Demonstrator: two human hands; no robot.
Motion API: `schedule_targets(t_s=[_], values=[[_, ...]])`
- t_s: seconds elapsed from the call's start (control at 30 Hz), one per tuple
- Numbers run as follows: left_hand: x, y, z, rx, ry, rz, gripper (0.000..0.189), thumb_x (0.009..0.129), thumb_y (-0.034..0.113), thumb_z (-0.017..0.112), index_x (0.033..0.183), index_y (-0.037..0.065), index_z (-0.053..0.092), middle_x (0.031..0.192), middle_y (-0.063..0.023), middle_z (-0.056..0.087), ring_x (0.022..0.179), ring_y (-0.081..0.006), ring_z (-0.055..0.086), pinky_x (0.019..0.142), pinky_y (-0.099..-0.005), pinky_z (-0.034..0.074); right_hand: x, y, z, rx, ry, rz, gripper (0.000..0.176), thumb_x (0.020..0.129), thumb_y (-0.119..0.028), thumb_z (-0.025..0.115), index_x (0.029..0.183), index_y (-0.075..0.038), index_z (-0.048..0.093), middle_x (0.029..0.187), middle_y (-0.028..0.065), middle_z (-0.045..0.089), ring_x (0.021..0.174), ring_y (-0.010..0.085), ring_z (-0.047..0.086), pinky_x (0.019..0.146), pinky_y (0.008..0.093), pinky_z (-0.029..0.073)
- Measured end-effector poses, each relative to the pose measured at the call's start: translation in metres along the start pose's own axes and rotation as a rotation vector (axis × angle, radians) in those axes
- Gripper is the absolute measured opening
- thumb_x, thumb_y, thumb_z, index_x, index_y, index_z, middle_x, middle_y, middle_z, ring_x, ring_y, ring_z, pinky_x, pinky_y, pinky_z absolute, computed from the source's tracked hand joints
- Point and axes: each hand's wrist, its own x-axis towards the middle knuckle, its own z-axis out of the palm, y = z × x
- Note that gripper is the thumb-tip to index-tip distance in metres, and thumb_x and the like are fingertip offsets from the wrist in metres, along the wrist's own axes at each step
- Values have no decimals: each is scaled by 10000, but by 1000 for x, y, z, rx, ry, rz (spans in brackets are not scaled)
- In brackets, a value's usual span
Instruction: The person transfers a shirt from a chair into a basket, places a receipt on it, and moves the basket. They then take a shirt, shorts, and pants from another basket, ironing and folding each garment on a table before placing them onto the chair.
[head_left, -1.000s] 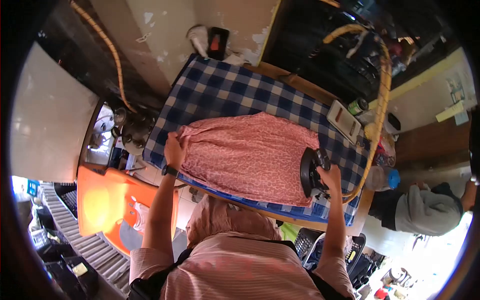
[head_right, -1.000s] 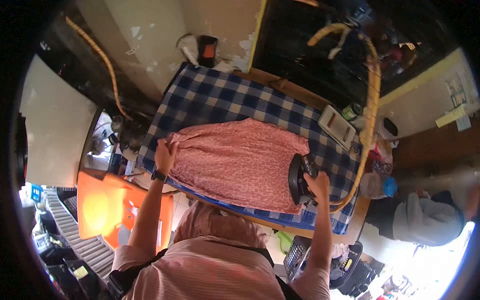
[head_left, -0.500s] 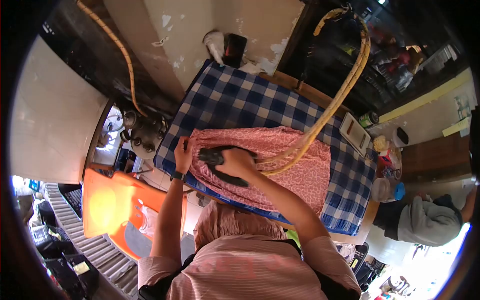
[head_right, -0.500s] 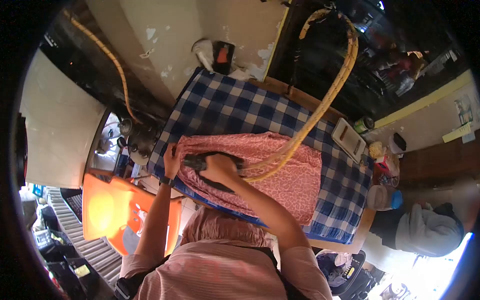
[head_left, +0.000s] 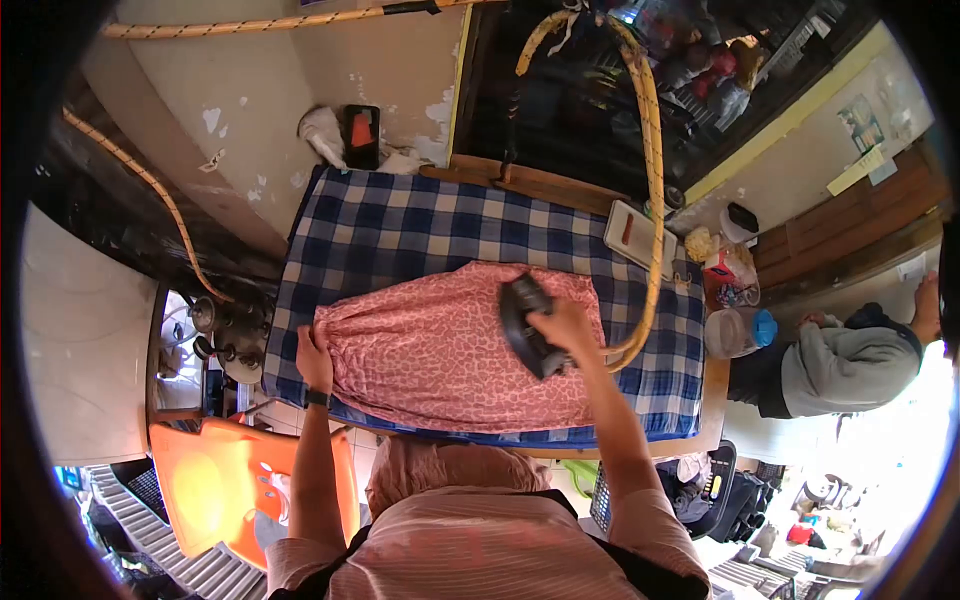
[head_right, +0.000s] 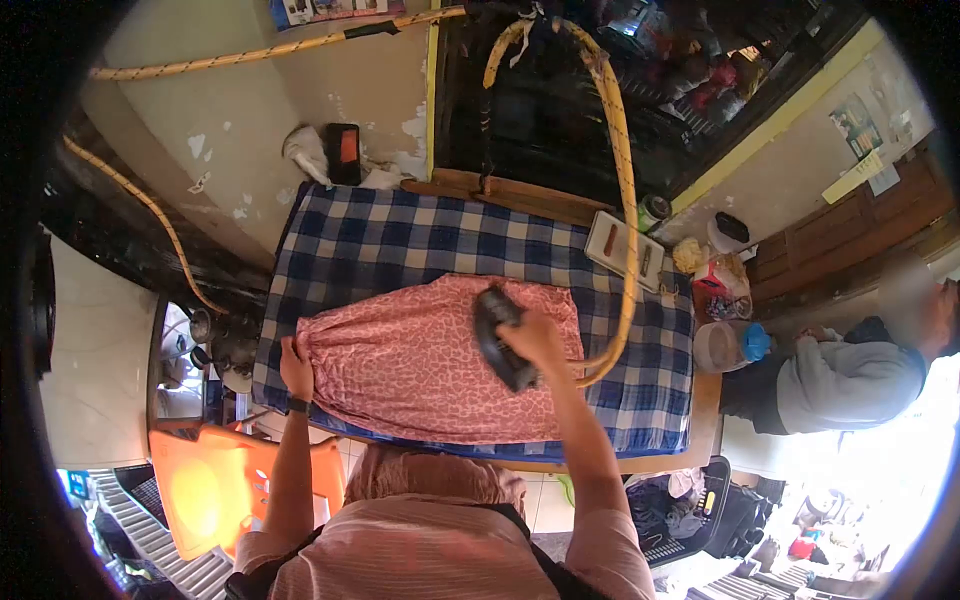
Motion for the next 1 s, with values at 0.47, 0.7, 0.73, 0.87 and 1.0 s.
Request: schedule_targets(t_s=[0.47,0.7,0.73,0.87,1.0], values=[[21,31,-14,7,-63,184,424,882,421,616,948,12,526,898,-223,591,856,-433,573,694,-467,463,-22,-30,-11,-90,-325,-502,631,602,-342,745,1169,-89,635,1059,192,666,978,353,639,856,406,513],[27,39,-12,-116,64,139,288,955,309,531,952,26,480,943,-200,545,856,-462,537,674,-486,453,-23,-191,92,-200,-447,-785,454,660,-348,682,992,-39,672,849,221,677,802,358,667,737,447,538],[28,40,-12,-119,66,147,288,955,309,531,952,26,480,943,-200,545,856,-462,537,674,-486,453,-17,-203,101,-195,-443,-756,413,672,-341,675,946,-33,677,848,220,676,805,356,667,735,449,537],[29,42,-4,-127,66,149,247,956,302,528,956,58,493,948,-188,555,861,-443,547,672,-487,468,7,-213,101,-135,-321,-572,382,693,-340,665,926,-39,694,865,223,677,817,365,665,739,459,534],[30,28,9,60,57,172,258,948,309,539,979,55,508,957,-175,570,875,-423,569,685,-473,486,28,-167,46,-93,-171,-342,464,682,-396,685,927,-2,697,923,241,672,873,378,659,776,459,527]])
